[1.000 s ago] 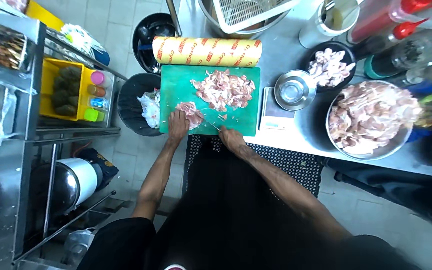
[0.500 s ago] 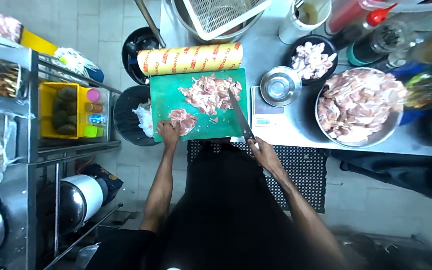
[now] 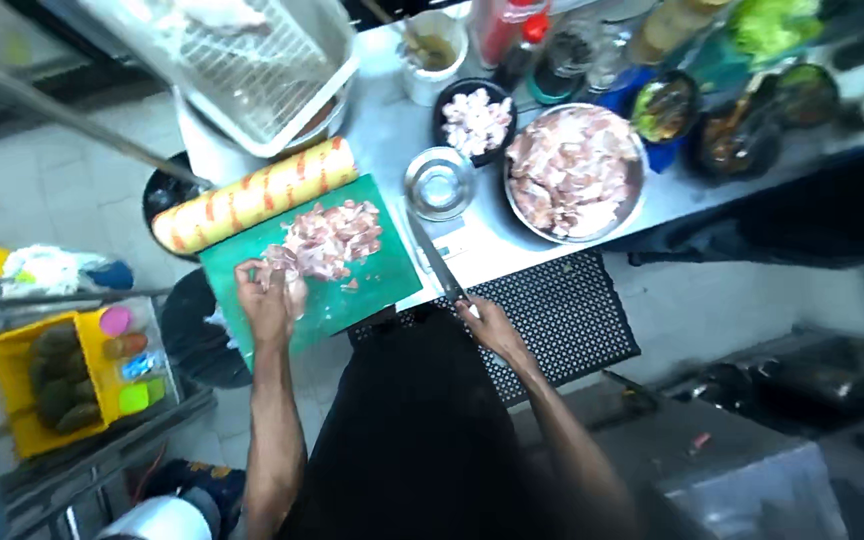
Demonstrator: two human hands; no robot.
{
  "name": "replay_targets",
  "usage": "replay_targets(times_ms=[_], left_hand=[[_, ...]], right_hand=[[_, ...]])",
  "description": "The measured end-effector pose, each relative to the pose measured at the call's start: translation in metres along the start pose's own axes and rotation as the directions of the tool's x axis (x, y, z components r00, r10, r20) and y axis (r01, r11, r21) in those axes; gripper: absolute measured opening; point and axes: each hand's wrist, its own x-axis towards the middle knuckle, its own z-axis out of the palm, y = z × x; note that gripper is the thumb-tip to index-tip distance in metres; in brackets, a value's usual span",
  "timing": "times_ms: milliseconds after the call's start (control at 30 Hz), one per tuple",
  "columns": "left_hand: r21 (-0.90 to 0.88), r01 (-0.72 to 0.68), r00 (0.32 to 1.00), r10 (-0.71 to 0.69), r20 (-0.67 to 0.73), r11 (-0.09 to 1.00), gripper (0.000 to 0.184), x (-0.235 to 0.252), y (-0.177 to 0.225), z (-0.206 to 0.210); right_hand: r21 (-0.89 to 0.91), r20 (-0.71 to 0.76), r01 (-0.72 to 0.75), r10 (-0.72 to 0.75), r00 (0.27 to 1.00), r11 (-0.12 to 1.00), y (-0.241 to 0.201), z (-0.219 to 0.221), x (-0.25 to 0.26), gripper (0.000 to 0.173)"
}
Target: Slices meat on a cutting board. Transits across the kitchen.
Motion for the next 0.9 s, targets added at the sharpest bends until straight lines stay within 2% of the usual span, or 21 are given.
replay_targets(times_ms=[100,200,367,433,500,533,567,633,767,900], left_hand=[[-0.022,0.055,0.977,-0.050,0.207,0.998,0.030,0.016,0.041,0.068],[-0.033,0.021,0.889,-0.003,0.459,0.999,0.034,0.028,0.069,0.152],[-0.149,-0.067,0.614,0.158,0.773,0.987,0.041,0.044,0.111,0.312],[-0.086,-0.241,0.488,0.198,0.850,0.967,0.045,0.056,0.111,0.370],[0.065,-0.548,0.399,0.192,0.896,0.834,0.053,0.075,0.092,0.417],[0.165,-0.658,0.388,0.143,0.910,0.735,0.054,0.084,0.077,0.432],[0.249,-0.710,0.399,0.085,0.913,0.659,0.054,0.091,0.060,0.443],[0.346,-0.712,0.430,-0.011,0.903,0.611,0.048,0.099,0.030,0.453],[0.419,-0.577,0.499,-0.103,0.860,0.701,0.049,0.097,-0.020,0.449],[0.477,-0.467,0.592,-0.137,0.794,0.745,0.051,0.102,-0.036,0.449]], right_hand=[[-0.041,0.027,-0.013,0.014,1.000,0.999,0.010,-0.001,0.001,0.049],[-0.058,0.036,-0.003,0.005,0.999,0.998,0.014,-0.003,0.001,0.049],[-0.086,0.060,-0.028,0.033,0.998,0.996,0.010,-0.009,0.003,0.050],[-0.085,0.058,-0.036,0.041,0.997,0.996,0.008,-0.013,0.004,0.050],[-0.088,0.051,-0.042,0.046,0.998,0.995,0.008,-0.016,0.007,0.050],[-0.085,0.043,-0.045,0.049,0.998,0.995,0.009,-0.017,0.008,0.049],[-0.082,0.032,-0.045,0.048,0.998,0.996,0.010,-0.019,0.009,0.049],[-0.071,0.014,-0.042,0.043,0.999,0.997,0.015,-0.023,0.012,0.049],[-0.045,0.023,-0.064,0.065,0.998,0.997,0.017,-0.026,0.017,0.049],[-0.080,0.092,-0.019,0.027,0.995,0.997,0.008,-0.037,0.027,0.047]])
